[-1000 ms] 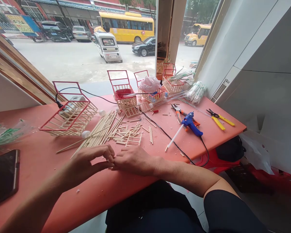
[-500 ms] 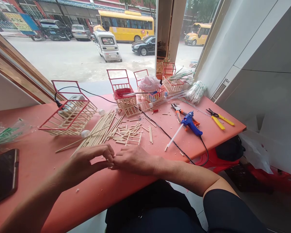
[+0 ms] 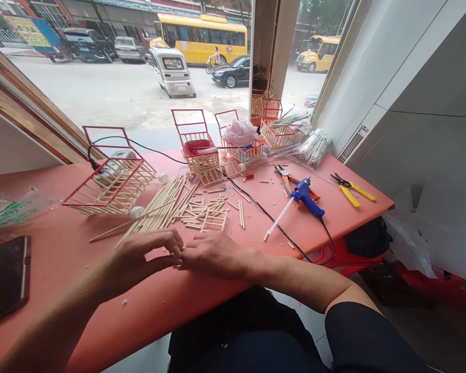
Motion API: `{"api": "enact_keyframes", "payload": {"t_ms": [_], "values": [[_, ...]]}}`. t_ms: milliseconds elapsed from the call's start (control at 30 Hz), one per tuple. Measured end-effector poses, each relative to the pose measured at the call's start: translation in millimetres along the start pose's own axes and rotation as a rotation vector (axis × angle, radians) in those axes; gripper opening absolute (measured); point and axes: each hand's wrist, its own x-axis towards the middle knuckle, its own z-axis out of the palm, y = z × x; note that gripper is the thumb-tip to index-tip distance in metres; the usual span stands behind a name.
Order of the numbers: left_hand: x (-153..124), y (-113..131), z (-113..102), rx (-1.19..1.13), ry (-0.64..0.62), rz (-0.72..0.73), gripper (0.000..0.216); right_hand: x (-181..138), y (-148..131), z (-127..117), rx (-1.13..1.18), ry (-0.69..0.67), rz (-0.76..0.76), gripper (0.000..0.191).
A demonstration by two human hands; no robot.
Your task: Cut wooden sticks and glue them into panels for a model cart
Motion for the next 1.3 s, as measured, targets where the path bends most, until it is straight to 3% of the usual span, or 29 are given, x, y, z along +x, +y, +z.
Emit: {"api": "enact_keyframes", "payload": {"t_ms": [133,400,767,1033,1300], "values": [[1.1,2.0,0.0,-0.010,0.015,0.006,0.020,-0.9,-0.4,-0.9,-0.004,-0.046,0.006,0.033],[3.3,4.2,-0.6,-0.009,0.014,0.014,0.020,1.3,-0.3,-1.0,-0.010,0.046,-0.018,0.033],[3.3,4.3,-1.4,-0.012,0.016,0.027,0.020,3.5,-1.5,-4.0,0.002,0.057,-0.016,0.036],[2.5,4.4,-1.4,-0.014,0.016,0.035,0.022,1.3,-0.8,-4.0,0.005,-0.047,-0.010,0.028],[1.9,1.5,-1.7,-0.009,-0.006,0.020,0.020,2.0,-1.7,-5.1,0.002,-0.012,0.003,0.033]]}}
